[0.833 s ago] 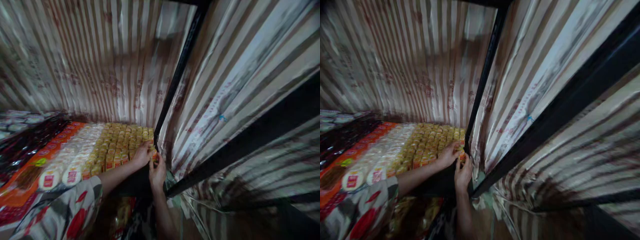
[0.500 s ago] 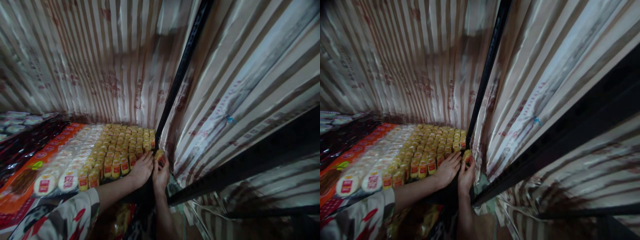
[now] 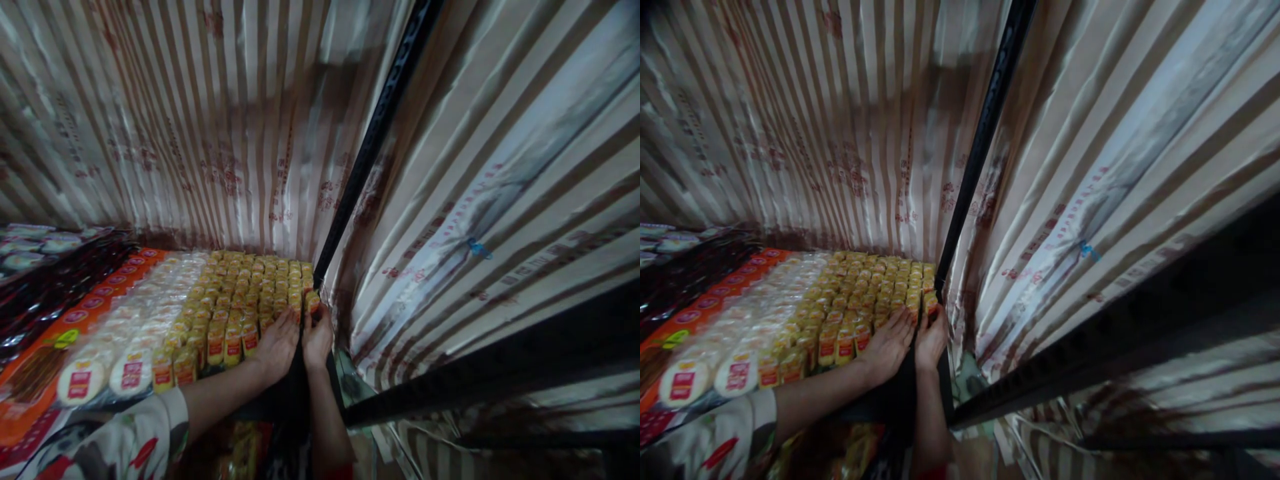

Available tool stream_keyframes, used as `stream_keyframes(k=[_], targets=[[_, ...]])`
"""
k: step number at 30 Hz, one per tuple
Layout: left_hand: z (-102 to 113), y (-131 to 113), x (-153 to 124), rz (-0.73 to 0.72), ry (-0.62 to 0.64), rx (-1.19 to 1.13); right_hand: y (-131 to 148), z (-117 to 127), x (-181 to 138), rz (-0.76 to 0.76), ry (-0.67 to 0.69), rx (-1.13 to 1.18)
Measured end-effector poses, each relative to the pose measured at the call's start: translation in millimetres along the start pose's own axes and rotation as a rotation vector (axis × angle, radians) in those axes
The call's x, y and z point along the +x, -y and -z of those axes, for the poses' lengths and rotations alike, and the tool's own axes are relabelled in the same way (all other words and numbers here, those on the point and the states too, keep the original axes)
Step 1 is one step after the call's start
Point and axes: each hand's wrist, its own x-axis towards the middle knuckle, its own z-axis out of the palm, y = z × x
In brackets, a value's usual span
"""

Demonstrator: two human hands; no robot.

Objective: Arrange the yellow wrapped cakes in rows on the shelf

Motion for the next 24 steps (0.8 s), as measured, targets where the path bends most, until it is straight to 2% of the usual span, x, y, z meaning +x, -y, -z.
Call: stream_keyframes(k=[5, 13, 24], targets=[[-8.9, -3.6, 4.5, 0.000, -0.029, 0.028, 2.4, -9.2, 10.0, -0.026, 0.054, -0.024], [-24.9, -8.4, 4.1, 0.014, -0.133, 0.032, -4.8, -17.9, 8.3, -0.013, -0.007, -0.041], [-13.9, -6.9, 6.3, 0.023, -0.073, 0.033, -3.4, -21.6, 10.9, -0.048, 0.064, 0.031]])
